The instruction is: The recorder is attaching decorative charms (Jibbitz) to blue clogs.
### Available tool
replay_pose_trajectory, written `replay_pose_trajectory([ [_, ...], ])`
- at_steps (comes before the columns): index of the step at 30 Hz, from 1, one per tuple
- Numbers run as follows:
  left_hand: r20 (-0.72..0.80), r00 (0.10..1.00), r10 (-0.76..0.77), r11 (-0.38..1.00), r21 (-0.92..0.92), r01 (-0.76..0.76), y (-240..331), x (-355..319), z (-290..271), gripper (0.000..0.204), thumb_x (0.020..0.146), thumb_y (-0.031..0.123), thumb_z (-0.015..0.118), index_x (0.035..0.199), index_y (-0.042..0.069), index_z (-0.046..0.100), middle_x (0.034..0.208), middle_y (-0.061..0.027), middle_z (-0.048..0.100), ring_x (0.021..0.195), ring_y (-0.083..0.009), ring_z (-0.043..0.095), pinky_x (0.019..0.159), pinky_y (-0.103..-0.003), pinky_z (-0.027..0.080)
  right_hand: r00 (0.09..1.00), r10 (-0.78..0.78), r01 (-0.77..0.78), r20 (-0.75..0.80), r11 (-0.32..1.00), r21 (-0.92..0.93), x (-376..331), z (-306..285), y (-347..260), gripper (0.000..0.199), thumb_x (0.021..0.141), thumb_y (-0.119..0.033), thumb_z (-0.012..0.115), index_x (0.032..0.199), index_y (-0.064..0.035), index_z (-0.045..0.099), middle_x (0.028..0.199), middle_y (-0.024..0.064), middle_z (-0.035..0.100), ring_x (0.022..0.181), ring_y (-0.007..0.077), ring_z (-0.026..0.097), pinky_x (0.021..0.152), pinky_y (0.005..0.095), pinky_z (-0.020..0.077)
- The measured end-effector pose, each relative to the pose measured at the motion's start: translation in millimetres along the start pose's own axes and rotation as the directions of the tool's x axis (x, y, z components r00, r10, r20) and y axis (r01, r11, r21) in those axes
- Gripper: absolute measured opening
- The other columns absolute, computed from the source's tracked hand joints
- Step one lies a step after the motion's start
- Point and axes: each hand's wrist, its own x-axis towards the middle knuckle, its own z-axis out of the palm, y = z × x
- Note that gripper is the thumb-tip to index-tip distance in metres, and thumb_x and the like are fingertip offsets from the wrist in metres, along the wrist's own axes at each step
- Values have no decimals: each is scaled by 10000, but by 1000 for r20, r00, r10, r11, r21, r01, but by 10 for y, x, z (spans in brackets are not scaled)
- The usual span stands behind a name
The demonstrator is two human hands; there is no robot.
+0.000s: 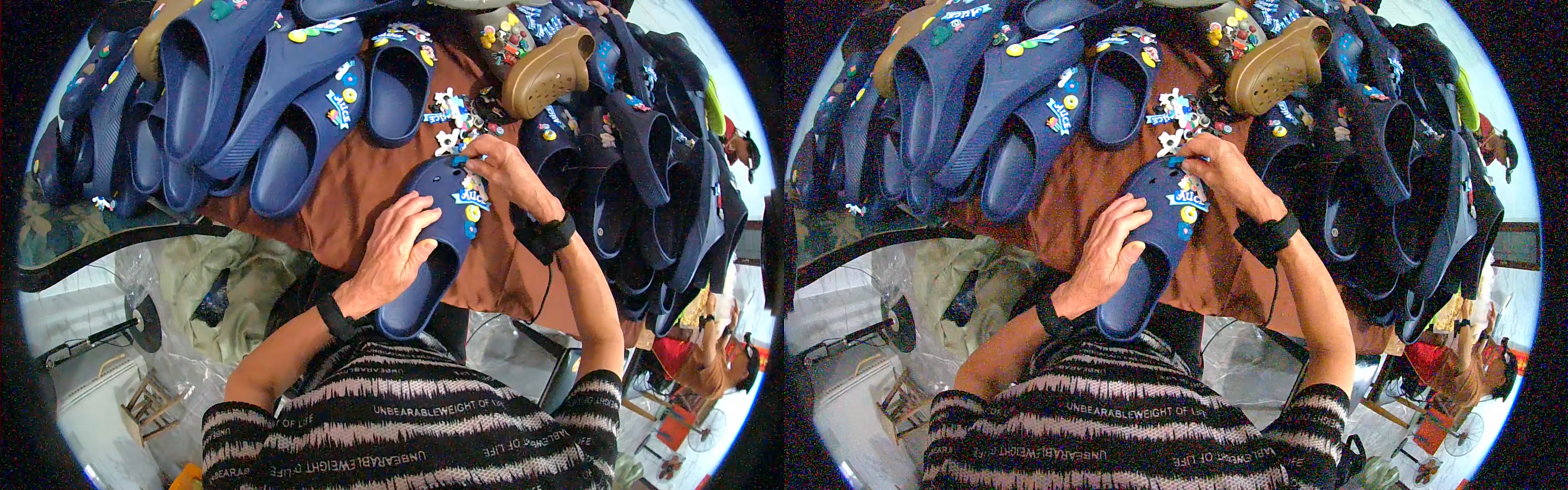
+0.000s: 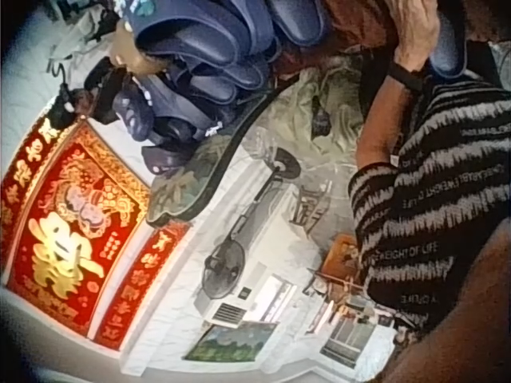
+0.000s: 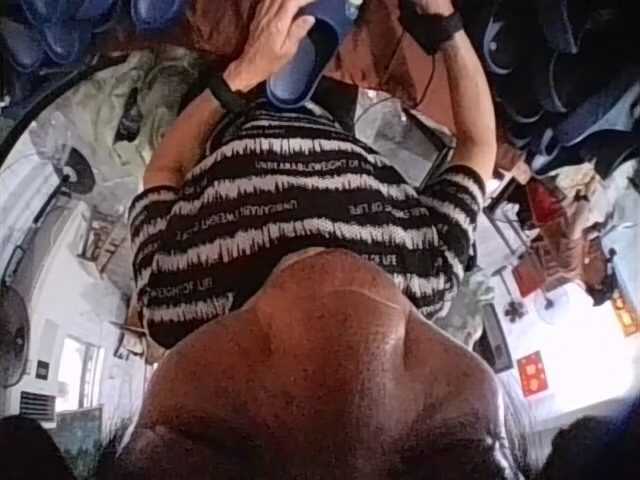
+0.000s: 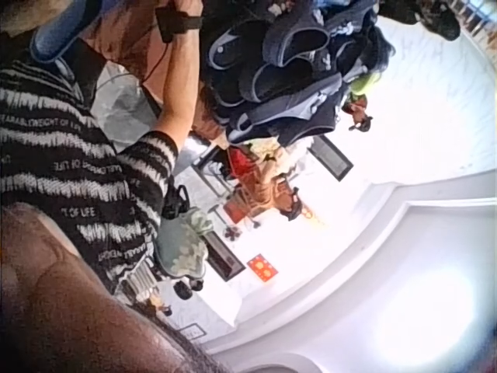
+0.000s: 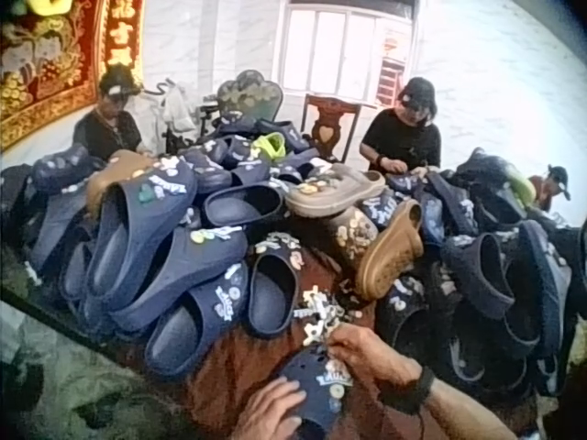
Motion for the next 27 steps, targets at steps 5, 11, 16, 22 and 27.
replay_pose_trajectory([
  [5, 2, 1000, 0, 1000, 0, 0, -10, -4, 14, 489, 1059, 422, 456, 1350, 38, 539, 1446, -195, 502, 1404, -403, 413, 1171, -488, 310, 1000, 2, -4, -25, 996, -86, -7, 17, -84, 124, 869, -71, 690, 973, -2, 685, 961, 147, 673, 916, 335, 667, 822, 407, 530],
  [11, 0, 1000, -2, 1000, 3, 2, -11, -6, 13, 486, 1059, 417, 457, 1350, 36, 537, 1450, -196, 497, 1404, -402, 412, 1171, -487, 310, 915, -372, 386, 154, 704, -596, 50, -17, -212, 60, 786, -111, 669, 838, -87, 650, 900, 88, 640, 919, 266, 652, 905, 408, 505],
  [16, 9, 1000, -2, 1000, -3, 2, 17, 13, 1, 483, 1058, 414, 461, 1347, 35, 539, 1449, -197, 498, 1405, -401, 410, 1173, -489, 308, 863, -418, 488, 283, 548, -679, 33, -46, -322, 89, 774, -181, 674, 814, -101, 668, 952, 65, 631, 997, 250, 623, 939, 424, 473],
  [22, -3, 1000, -6, 1000, 5, 6, -8, -9, 3, 501, 1063, 433, 443, 1350, 34, 538, 1451, -198, 498, 1408, -399, 408, 1176, -486, 306, 972, -143, 232, 188, 726, -647, 40, 20, -517, 213, 826, -282, 716, 737, -89, 709, 881, 97, 654, 960, 285, 635, 878, 417, 505],
  [27, 17, 1000, -10, 1000, -1, 10, 1, 3, 10, 507, 1064, 438, 437, 1352, 32, 536, 1451, -199, 496, 1405, -403, 408, 1178, -489, 304, 995, -82, 101, 61, 679, -727, 8, 214, -537, 178, 852, -242, 698, 797, -76, 728, 831, 116, 688, 866, 308, 664, 790, 436, 521],
])
